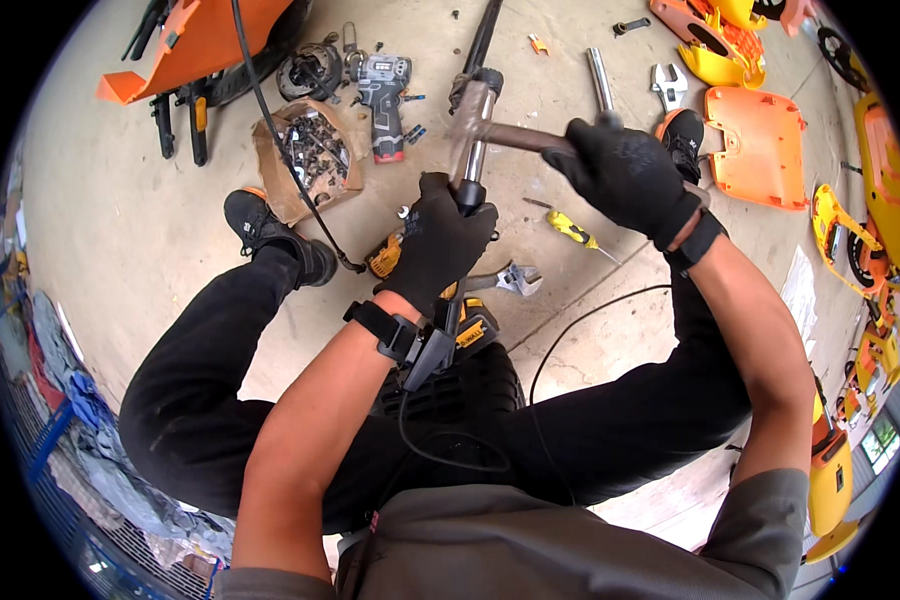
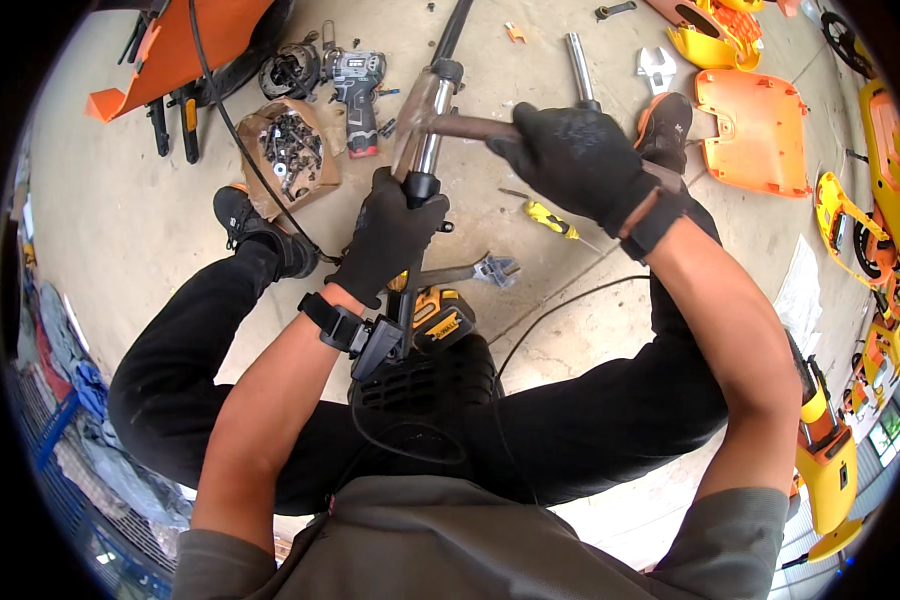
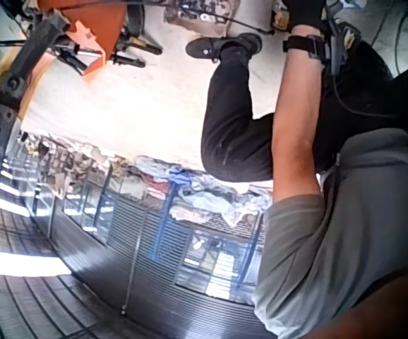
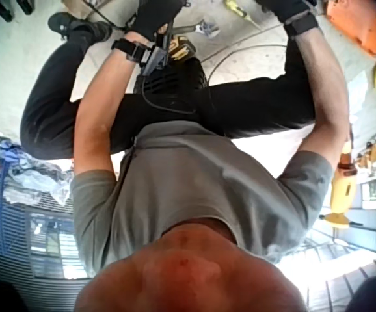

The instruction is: The person removes internal components from motorcycle front forks by tapping a metal rod with a hammer, then picks up and examines a triple tree clamp.

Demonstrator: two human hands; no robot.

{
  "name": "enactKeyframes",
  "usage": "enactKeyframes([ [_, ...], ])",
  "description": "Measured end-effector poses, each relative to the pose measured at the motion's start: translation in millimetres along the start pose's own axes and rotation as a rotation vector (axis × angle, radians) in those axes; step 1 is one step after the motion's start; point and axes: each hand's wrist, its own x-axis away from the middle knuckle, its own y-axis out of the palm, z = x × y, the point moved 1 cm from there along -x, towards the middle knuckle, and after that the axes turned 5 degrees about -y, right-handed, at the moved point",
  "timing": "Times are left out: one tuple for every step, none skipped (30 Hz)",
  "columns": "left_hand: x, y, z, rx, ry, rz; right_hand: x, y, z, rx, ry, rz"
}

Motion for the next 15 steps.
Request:
enactKeyframes([
  [0.9,-1.4,0.1,0.031,-0.03,-0.025,-1.7,6.4,-0.3,-0.016,-0.036,0.007],
  [1.6,-0.7,-2.7,0.035,-0.011,-0.002,-2.9,9.9,-1.7,-0.017,-0.014,-0.036],
  [2.1,1.4,-8.0,0.039,0.007,0.019,-3.6,11.9,-2.5,-0.019,0.009,-0.079],
  [3.2,2.7,-9.5,0.047,0.022,0.042,-2.7,12.1,-3.5,-0.021,0.004,-0.101],
  [3.8,3.7,-10.8,0.055,0.03,0.047,-0.9,11.7,-5.3,-0.023,0.0,-0.123],
  [4.4,4.7,-11.8,0.063,0.038,0.051,0.1,11.4,-6.1,-0.025,-0.004,-0.145],
  [5.3,5.1,-12.0,0.068,0.047,0.056,-3.6,11.6,-0.1,0.003,0.013,-0.135],
  [5.8,7.4,-12.9,0.084,0.077,0.082,-9.6,12.2,9.3,0.03,0.032,-0.126],
  [4.8,11.5,-13.7,0.099,0.108,0.11,-11.8,12.9,13.5,0.057,0.05,-0.116],
  [3.4,13.1,-10.5,0.117,0.138,0.138,-11.4,15.7,11.3,0.06,0.04,-0.064],
  [4.5,12.8,-9.8,0.102,0.069,0.099,-7.6,19.8,5.6,0.091,0.036,-0.134],
  [6.9,11.6,-9.3,0.087,0.001,0.061,-3.1,19.1,-1.2,0.065,-0.011,-0.119],
  [8.5,9.6,-6.8,0.069,-0.059,0.024,-0.5,17.0,-6.2,0.042,-0.056,-0.096],
  [8.5,11.0,-7.7,0.111,-0.03,0.058,-1.8,18.5,-2.3,0.084,0.018,-0.143],
  [8.1,14.5,-9.9,0.154,-0.002,0.091,-9.0,18.6,13.6,0.146,-0.007,-0.095],
])
